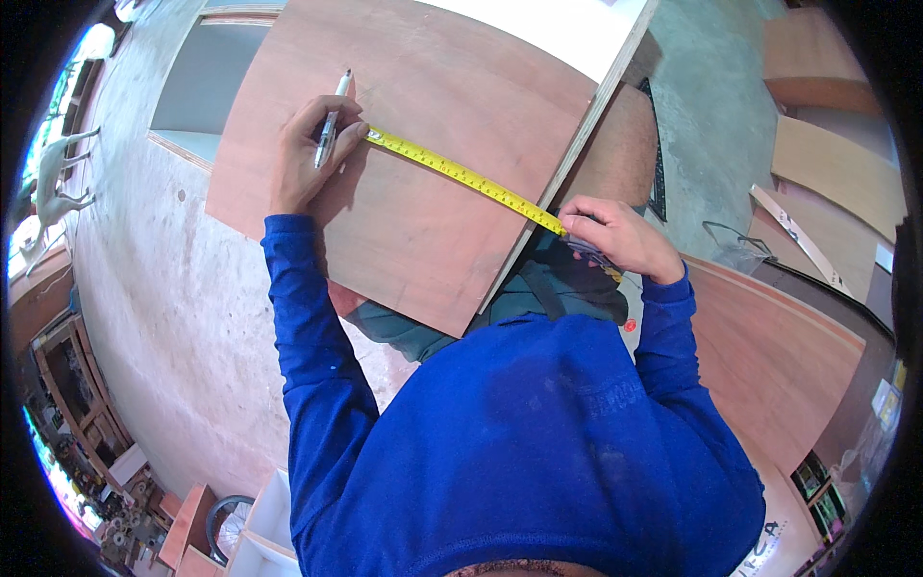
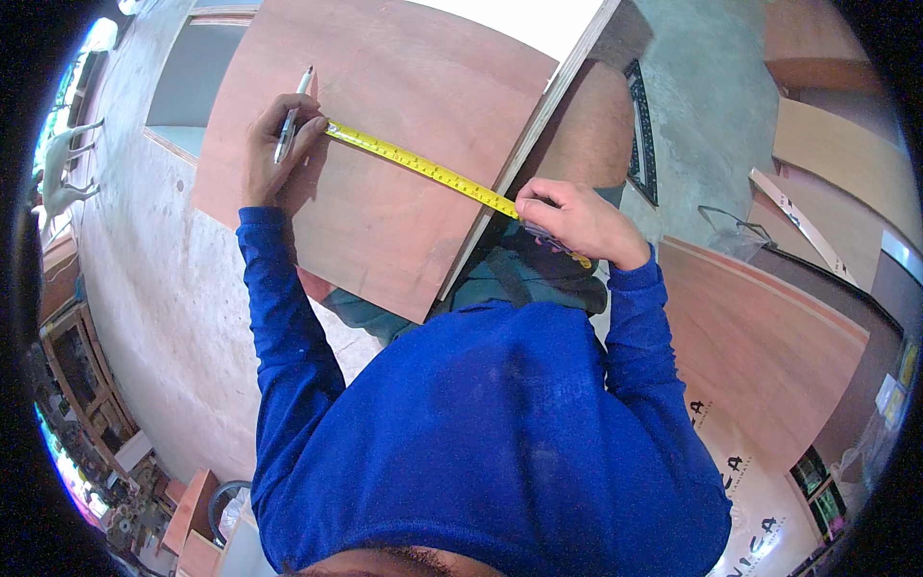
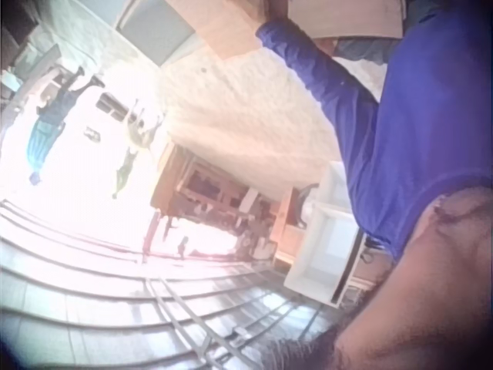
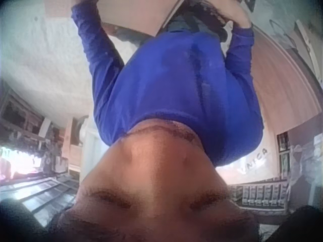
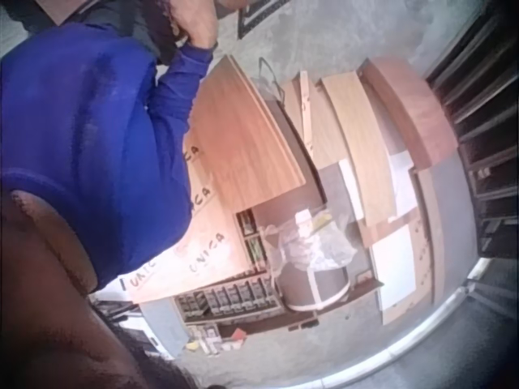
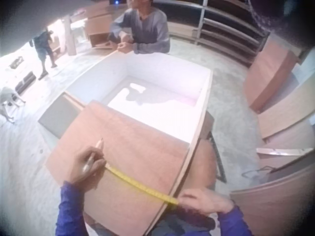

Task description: The person measures a wooden board with a tape measure and marks it with a pen. They then use a set square to draw straight lines on the board. The person continues to measure and mark the board multiple times.

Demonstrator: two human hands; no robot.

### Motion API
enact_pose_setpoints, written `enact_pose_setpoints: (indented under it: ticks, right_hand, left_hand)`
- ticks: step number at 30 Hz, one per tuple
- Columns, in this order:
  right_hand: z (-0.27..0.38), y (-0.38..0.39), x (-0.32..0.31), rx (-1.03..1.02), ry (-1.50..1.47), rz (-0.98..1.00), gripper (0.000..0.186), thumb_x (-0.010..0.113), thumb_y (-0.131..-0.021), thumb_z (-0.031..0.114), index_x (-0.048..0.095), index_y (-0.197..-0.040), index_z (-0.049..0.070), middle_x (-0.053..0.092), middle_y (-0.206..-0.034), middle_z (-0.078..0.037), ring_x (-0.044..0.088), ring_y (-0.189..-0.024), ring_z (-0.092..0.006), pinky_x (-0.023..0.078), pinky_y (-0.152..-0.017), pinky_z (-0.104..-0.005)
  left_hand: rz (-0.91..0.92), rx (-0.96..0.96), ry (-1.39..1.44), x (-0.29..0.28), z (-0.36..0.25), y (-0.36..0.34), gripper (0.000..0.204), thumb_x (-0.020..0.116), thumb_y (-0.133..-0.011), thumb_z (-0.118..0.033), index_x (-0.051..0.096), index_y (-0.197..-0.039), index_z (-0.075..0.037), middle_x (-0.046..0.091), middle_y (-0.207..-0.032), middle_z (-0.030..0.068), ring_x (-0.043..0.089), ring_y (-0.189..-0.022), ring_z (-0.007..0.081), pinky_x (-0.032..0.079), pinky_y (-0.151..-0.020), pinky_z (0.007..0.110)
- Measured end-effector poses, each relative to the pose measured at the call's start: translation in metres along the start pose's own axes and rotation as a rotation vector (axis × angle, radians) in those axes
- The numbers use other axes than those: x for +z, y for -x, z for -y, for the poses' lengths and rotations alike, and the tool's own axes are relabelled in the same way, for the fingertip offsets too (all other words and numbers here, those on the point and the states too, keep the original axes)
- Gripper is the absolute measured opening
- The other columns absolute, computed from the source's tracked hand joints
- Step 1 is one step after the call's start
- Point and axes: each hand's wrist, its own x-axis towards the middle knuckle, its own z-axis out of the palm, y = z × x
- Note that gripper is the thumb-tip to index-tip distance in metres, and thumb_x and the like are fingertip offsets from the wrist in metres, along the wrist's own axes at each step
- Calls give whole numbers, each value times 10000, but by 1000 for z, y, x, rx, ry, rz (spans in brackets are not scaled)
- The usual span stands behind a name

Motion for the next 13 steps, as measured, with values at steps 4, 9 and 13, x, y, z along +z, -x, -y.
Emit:
enact_pose_setpoints:
  ticks: [4,9,13]
  right_hand:
    - [0,0,1,-45,27,-18,365,587,-1069,354,722,-1172,30,755,-928,-103,721,-855,-199,559,-783,-359]
    - [-1,0,1,-47,38,-19,370,583,-1072,359,724,-1176,33,762,-936,-113,727,-858,-216,561,-787,-364]
    - [-2,-1,1,-38,9,-6,383,584,-1072,367,725,-1176,27,766,-943,-125,731,-847,-222,565,-789,-363]
  left_hand:
    - [13,-23,64,1,2,0,228,849,-890,-154,761,-1082,-69,777,-935,75,712,-874,201,552,-836,349]
    - [8,30,33,1,4,-2,222,846,-896,-149,762,-1086,-68,782,-941,78,714,-882,192,554,-840,349]
    - [11,49,17,0,3,-1,229,848,-896,-152,765,-1094,-72,786,-975,87,719,-902,205,557,-851,357]
